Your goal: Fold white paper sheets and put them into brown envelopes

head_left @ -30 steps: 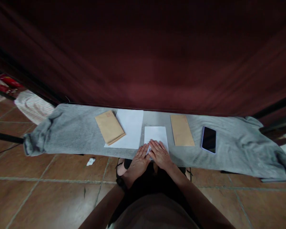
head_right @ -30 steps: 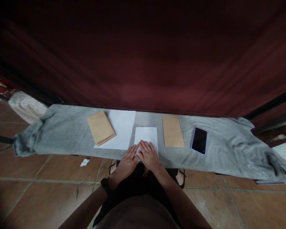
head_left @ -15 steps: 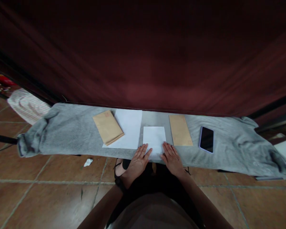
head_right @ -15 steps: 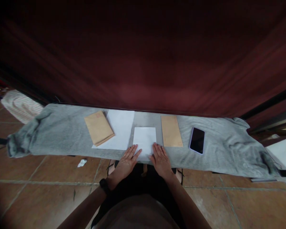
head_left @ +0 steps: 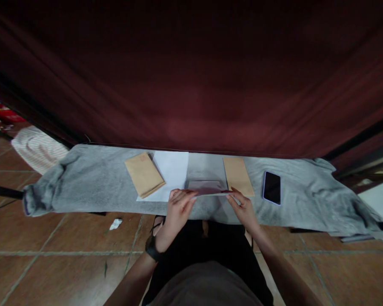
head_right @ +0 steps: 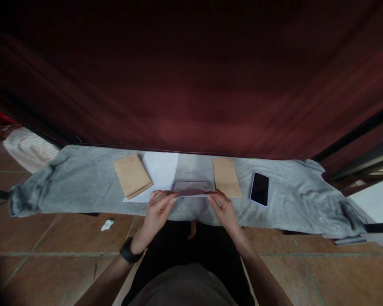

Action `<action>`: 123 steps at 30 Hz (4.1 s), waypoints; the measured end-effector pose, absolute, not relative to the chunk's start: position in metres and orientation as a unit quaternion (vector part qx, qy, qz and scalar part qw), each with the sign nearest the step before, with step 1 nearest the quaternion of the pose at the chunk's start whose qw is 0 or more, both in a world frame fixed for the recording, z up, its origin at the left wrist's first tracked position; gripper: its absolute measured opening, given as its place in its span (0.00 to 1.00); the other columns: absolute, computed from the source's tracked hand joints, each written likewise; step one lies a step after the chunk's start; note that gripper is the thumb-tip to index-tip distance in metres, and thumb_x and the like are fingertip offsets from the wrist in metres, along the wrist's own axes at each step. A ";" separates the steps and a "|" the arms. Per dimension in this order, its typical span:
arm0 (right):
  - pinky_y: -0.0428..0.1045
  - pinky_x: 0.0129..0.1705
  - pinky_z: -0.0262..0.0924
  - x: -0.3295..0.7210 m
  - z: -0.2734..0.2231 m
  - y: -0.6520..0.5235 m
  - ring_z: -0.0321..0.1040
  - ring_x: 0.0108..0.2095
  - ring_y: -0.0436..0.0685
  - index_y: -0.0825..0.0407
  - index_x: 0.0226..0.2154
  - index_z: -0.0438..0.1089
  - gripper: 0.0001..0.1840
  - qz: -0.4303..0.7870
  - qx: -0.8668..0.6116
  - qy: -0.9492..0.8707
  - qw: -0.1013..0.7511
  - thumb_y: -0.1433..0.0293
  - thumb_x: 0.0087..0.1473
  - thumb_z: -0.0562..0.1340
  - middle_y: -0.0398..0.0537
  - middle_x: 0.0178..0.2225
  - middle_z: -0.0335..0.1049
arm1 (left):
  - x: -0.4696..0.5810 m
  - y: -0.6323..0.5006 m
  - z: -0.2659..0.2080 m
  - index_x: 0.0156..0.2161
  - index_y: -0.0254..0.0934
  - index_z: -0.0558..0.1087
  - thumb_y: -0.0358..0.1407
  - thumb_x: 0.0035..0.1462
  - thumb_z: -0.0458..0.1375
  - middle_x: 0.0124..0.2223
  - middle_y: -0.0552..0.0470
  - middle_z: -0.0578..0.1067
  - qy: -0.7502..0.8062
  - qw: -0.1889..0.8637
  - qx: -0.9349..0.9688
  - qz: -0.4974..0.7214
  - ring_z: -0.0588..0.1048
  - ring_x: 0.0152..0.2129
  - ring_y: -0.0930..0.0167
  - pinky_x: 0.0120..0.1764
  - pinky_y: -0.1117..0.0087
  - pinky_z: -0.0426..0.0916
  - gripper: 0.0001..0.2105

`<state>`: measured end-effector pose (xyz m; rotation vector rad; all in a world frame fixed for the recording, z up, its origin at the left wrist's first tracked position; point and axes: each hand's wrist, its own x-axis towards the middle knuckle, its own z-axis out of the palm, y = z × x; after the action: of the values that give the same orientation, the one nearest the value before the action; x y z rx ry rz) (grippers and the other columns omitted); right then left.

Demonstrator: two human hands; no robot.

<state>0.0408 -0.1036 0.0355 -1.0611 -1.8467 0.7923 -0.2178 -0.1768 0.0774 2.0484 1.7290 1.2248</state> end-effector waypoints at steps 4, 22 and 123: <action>0.46 0.32 0.62 0.028 0.079 -0.097 0.66 0.29 0.52 0.49 0.37 0.73 0.14 0.354 -0.460 -0.644 0.498 0.56 0.61 0.61 0.40 0.28 0.71 | -0.213 -0.164 0.099 0.46 0.38 0.77 0.47 0.60 0.61 0.41 0.48 0.80 0.598 0.228 0.556 0.531 0.76 0.41 0.65 0.47 0.64 0.68 0.16; 0.59 0.56 0.64 0.004 -0.019 -0.058 0.67 0.56 0.63 0.53 0.60 0.64 0.27 0.271 -0.514 -0.706 0.406 0.59 0.64 0.50 0.59 0.56 0.69 | -0.204 -0.118 -0.020 0.29 0.38 0.72 0.42 0.48 0.62 0.22 0.59 0.69 0.660 0.385 0.349 0.543 0.67 0.19 0.74 0.24 0.74 0.61 0.09; 0.63 0.69 0.44 0.002 -0.051 -0.151 0.54 0.67 0.63 0.58 0.69 0.49 0.32 -0.001 -0.432 -0.881 0.192 0.64 0.68 0.52 0.58 0.67 0.56 | -0.191 -0.085 -0.035 0.67 0.22 0.56 0.44 0.71 0.41 0.70 0.33 0.56 0.682 0.011 0.721 0.121 0.53 0.68 0.59 0.67 0.54 0.54 0.29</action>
<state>0.0020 -0.1513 -0.0507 -1.2132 -2.4734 -0.0021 -0.1908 -0.0847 -0.0348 2.2483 2.1281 0.3778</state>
